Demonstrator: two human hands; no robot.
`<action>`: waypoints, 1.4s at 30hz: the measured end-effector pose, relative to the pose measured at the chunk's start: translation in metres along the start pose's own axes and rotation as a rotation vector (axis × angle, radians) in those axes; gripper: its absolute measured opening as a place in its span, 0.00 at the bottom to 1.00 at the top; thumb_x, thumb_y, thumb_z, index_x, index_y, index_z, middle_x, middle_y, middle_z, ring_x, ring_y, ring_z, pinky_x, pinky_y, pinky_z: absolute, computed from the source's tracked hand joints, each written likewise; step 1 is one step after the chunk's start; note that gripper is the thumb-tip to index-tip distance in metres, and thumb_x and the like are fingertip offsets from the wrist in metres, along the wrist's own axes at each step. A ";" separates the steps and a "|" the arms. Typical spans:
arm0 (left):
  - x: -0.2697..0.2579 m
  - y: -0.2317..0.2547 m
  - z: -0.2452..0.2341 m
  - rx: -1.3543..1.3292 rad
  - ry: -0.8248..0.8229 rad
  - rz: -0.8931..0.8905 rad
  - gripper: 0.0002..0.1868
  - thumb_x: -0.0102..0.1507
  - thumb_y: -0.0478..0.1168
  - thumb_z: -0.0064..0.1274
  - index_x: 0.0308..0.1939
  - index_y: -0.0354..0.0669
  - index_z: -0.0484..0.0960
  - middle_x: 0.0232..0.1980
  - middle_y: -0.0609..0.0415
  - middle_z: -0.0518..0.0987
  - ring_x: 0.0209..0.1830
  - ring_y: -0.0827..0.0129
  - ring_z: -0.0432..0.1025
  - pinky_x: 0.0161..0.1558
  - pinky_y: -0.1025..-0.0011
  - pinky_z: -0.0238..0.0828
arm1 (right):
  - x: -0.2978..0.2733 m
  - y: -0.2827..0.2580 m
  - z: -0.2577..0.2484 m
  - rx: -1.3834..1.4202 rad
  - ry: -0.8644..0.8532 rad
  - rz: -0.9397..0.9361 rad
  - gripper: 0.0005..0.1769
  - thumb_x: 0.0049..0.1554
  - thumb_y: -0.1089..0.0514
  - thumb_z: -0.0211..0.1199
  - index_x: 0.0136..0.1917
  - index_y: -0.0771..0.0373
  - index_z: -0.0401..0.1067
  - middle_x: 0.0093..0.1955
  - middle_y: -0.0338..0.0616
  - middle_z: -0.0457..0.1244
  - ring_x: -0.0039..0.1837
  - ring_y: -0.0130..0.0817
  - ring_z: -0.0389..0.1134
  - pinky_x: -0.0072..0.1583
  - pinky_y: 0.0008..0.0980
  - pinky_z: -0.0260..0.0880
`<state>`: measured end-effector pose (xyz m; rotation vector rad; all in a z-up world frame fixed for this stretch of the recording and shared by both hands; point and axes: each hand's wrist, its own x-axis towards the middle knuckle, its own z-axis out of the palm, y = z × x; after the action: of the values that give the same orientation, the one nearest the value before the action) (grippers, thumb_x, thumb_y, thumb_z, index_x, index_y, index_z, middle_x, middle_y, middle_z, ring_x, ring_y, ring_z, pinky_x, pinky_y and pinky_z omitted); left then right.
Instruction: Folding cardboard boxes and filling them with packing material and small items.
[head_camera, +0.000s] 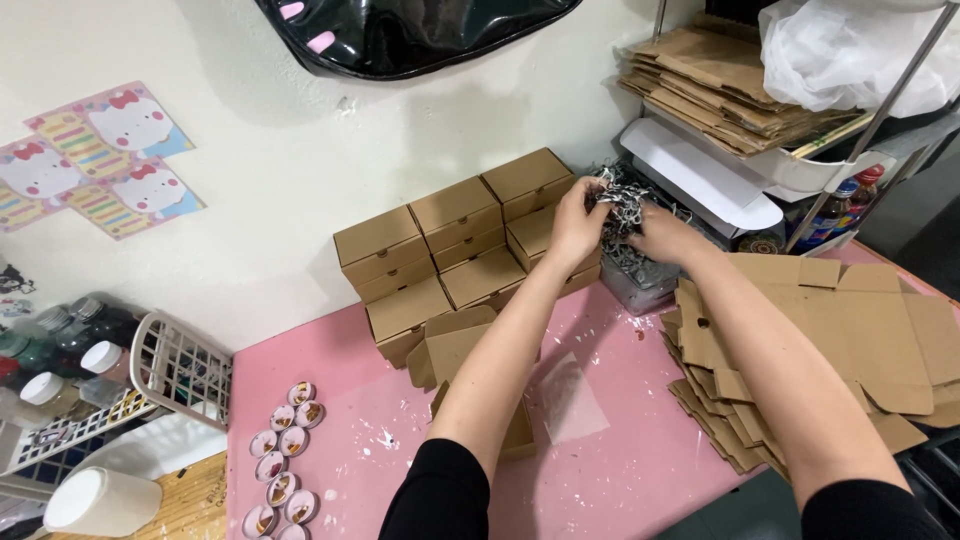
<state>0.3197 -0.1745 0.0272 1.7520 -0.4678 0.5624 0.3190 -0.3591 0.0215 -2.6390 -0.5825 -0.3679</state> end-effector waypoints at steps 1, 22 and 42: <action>-0.001 0.008 -0.008 0.001 0.002 -0.001 0.11 0.62 0.30 0.56 0.48 0.36 0.78 0.47 0.45 0.84 0.49 0.61 0.79 0.54 0.65 0.74 | 0.005 0.022 0.020 0.000 -0.001 -0.002 0.47 0.45 0.40 0.74 0.66 0.76 0.66 0.60 0.68 0.63 0.59 0.59 0.67 0.59 0.48 0.68; -0.123 0.143 -0.240 -0.111 -0.070 -0.048 0.07 0.68 0.29 0.52 0.50 0.37 0.78 0.47 0.57 0.82 0.48 0.78 0.74 0.52 0.76 0.74 | -0.088 -0.215 -0.107 0.188 0.000 -0.131 0.32 0.60 0.49 0.67 0.75 0.52 0.65 0.70 0.50 0.61 0.70 0.45 0.62 0.70 0.50 0.64; -0.250 0.108 -0.269 0.306 -0.407 -0.391 0.15 0.58 0.35 0.65 0.49 0.39 0.82 0.44 0.50 0.85 0.42 0.71 0.79 0.48 0.70 0.75 | -0.141 -0.258 0.032 0.452 -0.380 -0.234 0.24 0.49 0.61 0.69 0.61 0.57 0.76 0.53 0.42 0.73 0.51 0.34 0.75 0.55 0.36 0.74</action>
<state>0.0215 0.0655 0.0176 2.1955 -0.3122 -0.0079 0.0844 -0.1791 0.0326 -2.2119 -0.9707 0.1918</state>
